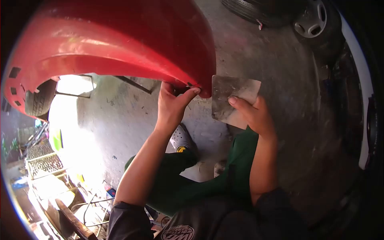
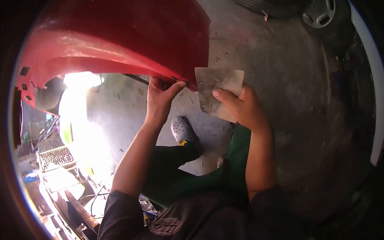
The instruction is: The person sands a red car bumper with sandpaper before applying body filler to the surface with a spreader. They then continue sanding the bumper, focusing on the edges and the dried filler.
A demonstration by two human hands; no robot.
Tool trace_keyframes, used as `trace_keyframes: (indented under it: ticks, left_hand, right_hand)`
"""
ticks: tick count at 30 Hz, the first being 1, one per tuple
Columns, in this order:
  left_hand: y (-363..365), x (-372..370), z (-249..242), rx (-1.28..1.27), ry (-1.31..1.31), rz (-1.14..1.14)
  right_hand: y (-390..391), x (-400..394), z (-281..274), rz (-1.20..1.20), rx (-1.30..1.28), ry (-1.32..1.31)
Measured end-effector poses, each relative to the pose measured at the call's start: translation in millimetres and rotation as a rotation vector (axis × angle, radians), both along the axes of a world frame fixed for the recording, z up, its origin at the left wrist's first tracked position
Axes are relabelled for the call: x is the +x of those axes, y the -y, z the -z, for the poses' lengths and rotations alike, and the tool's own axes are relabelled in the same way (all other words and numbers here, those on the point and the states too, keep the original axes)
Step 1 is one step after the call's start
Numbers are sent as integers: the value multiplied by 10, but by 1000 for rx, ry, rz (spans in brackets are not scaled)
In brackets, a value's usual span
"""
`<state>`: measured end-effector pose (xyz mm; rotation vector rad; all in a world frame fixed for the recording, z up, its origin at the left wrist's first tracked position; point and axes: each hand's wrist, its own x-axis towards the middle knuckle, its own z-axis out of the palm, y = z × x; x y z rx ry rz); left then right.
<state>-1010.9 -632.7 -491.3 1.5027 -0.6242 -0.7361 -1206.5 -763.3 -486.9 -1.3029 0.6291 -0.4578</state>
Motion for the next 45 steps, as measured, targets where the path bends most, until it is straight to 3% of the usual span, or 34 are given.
trace_keyframes:
  ticks: [3, 11, 23, 30, 33, 42, 45]
  left_hand:
    - [36, -15, -5, 26, 90, -33]
    - [27, -59, -43, -21, 37, -56]
    - [-76, 173, 23, -12, -13, -8]
    - [-103, 258, 16, 18, -18, 74]
    - [-140, 368, 28, 18, -2, 198]
    - [-141, 404, 56, 13, 11, 180]
    - [-169, 421, 52, 33, 35, 176]
  right_hand:
    - [16, -68, 47, 17, -15, 4]
    - [-1, -32, 240, 11, 5, 74]
    - [-700, 432, 381, 268, 615, 387]
    - [-785, 444, 397, 298, 288, 172]
    - [-844, 465, 407, 351, 246, 262]
    - [-833, 486, 615, 263, 528, 359]
    - [-793, 539, 544, 286, 477, 471]
